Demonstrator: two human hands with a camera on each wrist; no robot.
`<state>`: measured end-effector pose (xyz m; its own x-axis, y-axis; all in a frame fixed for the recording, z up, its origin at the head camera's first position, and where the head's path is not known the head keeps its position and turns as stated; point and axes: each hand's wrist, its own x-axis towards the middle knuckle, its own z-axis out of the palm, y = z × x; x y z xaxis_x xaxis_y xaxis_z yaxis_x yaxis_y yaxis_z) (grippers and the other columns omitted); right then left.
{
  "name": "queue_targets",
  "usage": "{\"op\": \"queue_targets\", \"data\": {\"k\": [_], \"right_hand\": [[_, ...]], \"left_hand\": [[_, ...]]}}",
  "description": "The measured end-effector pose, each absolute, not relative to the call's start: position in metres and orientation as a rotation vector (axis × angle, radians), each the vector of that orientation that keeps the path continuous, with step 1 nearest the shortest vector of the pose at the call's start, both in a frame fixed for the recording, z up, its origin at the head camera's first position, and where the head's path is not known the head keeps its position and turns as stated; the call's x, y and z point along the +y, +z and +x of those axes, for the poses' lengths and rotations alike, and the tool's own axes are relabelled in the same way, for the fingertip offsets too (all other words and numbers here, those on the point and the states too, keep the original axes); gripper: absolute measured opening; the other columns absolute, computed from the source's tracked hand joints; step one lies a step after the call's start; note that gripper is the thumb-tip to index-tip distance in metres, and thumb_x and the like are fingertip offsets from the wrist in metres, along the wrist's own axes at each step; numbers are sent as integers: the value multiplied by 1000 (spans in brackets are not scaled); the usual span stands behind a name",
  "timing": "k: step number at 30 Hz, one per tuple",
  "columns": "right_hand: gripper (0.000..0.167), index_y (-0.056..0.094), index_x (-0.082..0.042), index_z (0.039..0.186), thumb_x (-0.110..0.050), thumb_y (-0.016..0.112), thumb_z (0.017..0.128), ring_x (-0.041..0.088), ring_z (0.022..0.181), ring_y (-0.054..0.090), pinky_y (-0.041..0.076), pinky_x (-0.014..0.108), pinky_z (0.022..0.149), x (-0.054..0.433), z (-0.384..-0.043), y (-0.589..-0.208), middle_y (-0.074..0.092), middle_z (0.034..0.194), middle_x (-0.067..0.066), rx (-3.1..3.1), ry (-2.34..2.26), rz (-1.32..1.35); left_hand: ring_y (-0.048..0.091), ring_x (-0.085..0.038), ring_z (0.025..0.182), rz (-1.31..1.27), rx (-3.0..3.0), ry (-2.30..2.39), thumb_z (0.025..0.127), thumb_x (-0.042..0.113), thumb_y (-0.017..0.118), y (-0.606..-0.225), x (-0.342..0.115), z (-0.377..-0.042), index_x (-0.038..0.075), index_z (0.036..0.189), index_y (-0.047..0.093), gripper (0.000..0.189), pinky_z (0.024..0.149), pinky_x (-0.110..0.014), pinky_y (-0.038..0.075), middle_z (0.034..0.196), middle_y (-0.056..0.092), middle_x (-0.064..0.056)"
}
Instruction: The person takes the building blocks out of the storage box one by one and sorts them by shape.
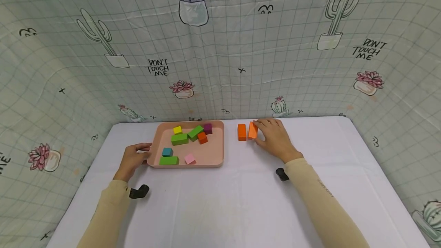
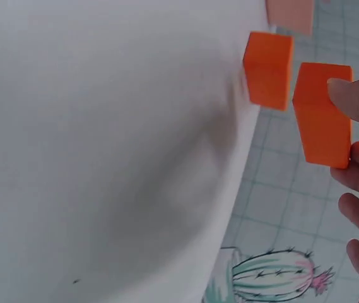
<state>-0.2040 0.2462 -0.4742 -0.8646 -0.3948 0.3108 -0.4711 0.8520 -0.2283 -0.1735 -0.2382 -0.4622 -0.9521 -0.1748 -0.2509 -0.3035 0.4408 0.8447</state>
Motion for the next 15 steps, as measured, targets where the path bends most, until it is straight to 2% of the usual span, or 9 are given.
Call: {"op": "queue_targets", "data": {"k": [6, 15], "right_hand": [[57, 64, 3, 140, -15, 82, 90, 43, 130, 52, 36, 63, 113, 257, -212, -481, 65, 138, 21, -2856, 423, 656], [58, 63, 3, 141, -17, 83, 90, 43, 130, 53, 36, 62, 113, 260, -220, -488, 65, 139, 22, -2929, 421, 679]], "left_hand": [[62, -16, 80, -439, 2555, 1530, 97, -5, 58, -463, -240, -175, -11, 138, 63, 41, 63, -22, 54, 128, 61, -29], [65, -23, 88, -462, 2534, 1512, 99, -5, 59, -459, -239, -177, -10, 139, 63, 41, 67, -25, 57, 129, 60, -29]]}}
